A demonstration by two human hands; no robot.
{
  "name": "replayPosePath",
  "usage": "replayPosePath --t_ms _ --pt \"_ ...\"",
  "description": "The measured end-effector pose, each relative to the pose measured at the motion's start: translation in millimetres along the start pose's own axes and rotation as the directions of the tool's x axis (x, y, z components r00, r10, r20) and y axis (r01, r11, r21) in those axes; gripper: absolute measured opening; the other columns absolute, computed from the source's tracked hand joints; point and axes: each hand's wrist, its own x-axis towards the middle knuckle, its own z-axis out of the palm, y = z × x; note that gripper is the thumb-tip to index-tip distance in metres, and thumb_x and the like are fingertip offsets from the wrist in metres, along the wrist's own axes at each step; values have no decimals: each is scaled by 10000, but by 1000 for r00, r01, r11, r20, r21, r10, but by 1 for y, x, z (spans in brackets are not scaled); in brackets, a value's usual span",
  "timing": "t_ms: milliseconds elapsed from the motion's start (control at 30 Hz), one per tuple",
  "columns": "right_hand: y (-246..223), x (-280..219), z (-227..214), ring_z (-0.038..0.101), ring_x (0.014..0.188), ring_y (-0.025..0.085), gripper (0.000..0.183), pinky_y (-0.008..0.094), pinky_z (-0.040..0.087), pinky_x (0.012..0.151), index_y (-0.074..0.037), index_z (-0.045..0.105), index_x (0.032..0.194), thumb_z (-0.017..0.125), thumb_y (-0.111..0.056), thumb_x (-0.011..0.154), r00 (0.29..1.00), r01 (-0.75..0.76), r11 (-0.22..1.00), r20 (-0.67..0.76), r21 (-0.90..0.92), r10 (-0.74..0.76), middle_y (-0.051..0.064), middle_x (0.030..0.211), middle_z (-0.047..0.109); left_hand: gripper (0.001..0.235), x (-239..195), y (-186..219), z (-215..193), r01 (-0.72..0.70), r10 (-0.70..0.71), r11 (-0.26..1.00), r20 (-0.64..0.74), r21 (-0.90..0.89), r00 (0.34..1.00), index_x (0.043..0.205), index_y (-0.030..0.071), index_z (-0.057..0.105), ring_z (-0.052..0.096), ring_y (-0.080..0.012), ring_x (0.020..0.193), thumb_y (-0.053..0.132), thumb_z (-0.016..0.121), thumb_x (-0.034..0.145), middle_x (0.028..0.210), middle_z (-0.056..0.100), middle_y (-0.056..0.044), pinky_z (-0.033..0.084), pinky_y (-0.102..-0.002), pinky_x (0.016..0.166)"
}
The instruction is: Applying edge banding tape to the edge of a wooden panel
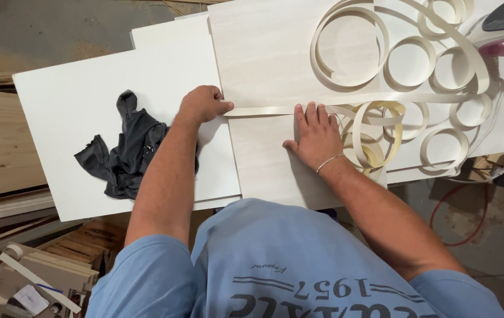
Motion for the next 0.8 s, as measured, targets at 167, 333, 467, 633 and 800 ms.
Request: replayPosePath --t_ms 167,333,467,633,800 --pt "-1 0 -1 322 1466 399 990 546 316 1128 -128 314 1625 470 -767 885 1000 -12 1000 22 -5 12 200 1574 390 344 -8 4 -7 20 -20 999 20 -48 1000 867 214 714 719 -316 905 547 772 802 839 705 -43 541 -415 806" --pt "0 0 -1 316 1470 407 997 559 304 1134 -119 319 1623 446 -778 885 1000 -7 1000 25 12 7 211 1577 384 335 -5 1 -2 25 -24 997 16 -76 1000 876 221 720 717 -309 899 540 782 795 841 701 -39 545 -406 790" --pt "-1 0 -5 322 1463 409 990 553 306 1137 -113 312 1622 489 -750 886 999 -1 1000 32 6 1 214 1570 382 325 -12 3 -10 46 -39 987 44 -156 998 873 213 740 715 -292 884 537 737 850 831 709 -38 536 -389 789" --pt "-1 1 -6 325 1458 407 996 547 314 1136 -112 313 1618 500 -753 878 999 1 1000 40 -1 -1 210 1560 389 282 3 -9 1 80 -74 975 39 -205 996 846 222 755 699 -244 791 499 730 895 763 704 -6 534 -370 756" --pt "-2 0 -6 331 1450 417 997 555 314 1129 -105 318 1615 535 -731 870 1000 4 1000 23 9 -5 219 1550 395 307 8 -5 3 88 -86 980 16 -177 996 810 221 753 710 -275 783 515 713 886 729 702 -14 543 -389 749"
